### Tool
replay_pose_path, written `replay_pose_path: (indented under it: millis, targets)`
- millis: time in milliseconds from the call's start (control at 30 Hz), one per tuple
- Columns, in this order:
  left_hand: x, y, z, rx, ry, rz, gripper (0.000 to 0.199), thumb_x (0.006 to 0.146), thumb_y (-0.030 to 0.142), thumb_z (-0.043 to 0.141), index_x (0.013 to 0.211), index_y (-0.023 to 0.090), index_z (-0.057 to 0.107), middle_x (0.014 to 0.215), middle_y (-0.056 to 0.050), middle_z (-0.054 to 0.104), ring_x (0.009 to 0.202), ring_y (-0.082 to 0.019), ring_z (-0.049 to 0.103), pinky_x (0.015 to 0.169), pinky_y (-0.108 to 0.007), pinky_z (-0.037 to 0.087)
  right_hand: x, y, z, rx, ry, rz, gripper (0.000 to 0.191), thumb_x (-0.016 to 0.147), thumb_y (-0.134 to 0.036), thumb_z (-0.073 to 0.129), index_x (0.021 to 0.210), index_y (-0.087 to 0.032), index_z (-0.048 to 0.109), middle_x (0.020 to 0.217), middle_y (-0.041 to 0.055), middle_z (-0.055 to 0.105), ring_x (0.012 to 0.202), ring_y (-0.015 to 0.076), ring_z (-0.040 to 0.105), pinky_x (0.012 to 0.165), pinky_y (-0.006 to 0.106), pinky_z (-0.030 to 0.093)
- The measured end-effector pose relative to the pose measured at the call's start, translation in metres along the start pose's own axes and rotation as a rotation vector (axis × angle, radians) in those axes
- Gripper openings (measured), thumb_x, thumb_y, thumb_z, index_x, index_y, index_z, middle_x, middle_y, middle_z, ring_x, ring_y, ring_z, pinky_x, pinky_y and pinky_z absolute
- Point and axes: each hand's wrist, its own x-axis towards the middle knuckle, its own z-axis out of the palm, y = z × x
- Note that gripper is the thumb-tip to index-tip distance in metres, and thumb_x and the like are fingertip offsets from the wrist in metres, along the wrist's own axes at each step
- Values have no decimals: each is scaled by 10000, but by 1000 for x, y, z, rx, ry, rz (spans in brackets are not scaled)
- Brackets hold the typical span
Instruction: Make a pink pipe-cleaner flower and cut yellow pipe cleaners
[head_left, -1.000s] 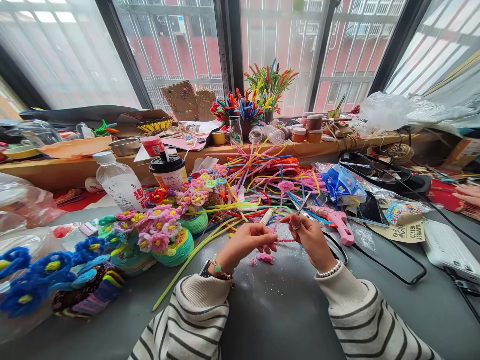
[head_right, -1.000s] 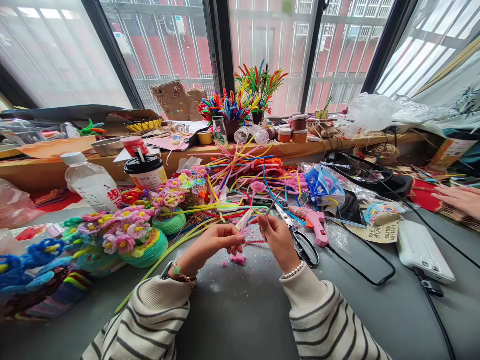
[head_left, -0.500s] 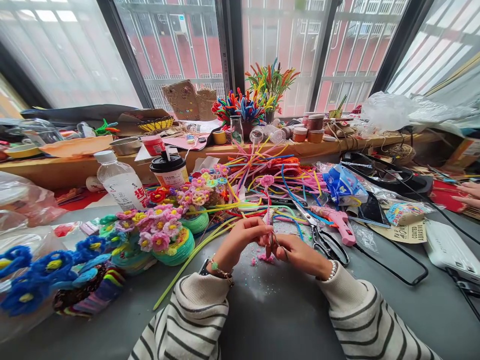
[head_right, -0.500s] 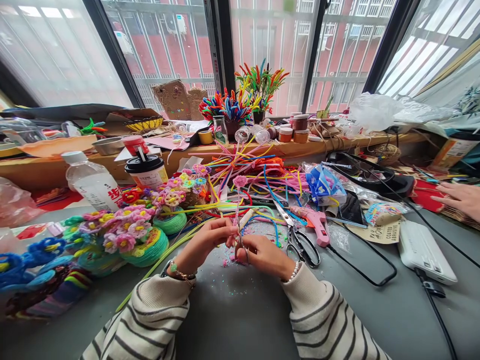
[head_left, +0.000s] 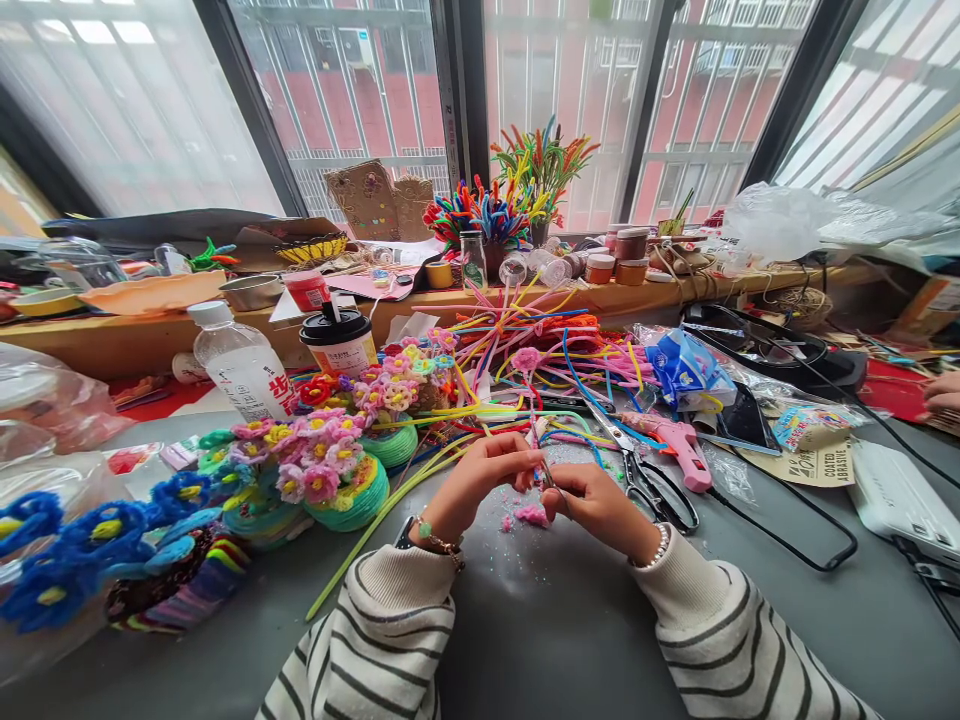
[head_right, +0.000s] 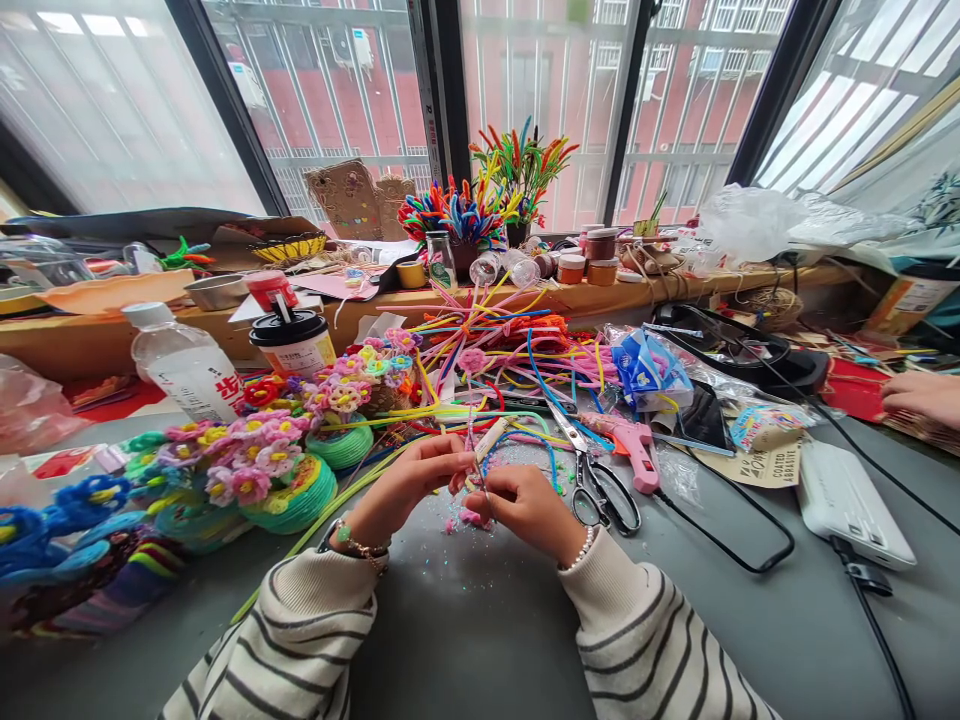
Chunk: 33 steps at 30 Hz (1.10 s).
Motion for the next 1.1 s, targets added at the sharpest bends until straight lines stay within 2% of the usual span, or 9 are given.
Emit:
replay_pose_path:
  millis: [267,400,600,933,1100]
  targets:
    - [1,0,-1,-28,37,-4,218,677,302,565,575,146,452,490,61,415,458,-41,353,474,-181,266,0,1,3,-43,98,52,503,743,-530,398,415,-156,470,455,-7,467,482,99,427,502,224,309]
    - [0,1,0,-28,40,2,202,679,295,564,588,146,462,489,61,416,463,-43,356,479,-182,266,1,2,3,15,42,79,542,715,-609,341,440,-157,458,474,0,463,493,105,421,496,227,309]
    - [-1,0,-1,-8,-13,22,197,691,284,552,590,142,462,502,55,423,481,-48,364,498,-187,275,-1,-2,0,101,-93,4,633,672,-698,192,605,-148,498,571,-6,452,533,103,392,494,220,302]
    - [-1,-1,-1,68,-52,0,187,685,287,548,588,143,476,431,69,355,439,-47,306,450,-194,222,0,-3,-3,69,-100,-28,625,681,-688,211,636,-143,514,590,0,458,551,108,392,491,221,297]
    - [0,-1,-1,83,-47,2,213,680,302,550,574,145,453,459,68,355,444,-44,303,445,-197,210,1,0,0,73,-44,56,595,674,-684,271,537,-143,477,496,-26,383,482,86,341,455,214,258]
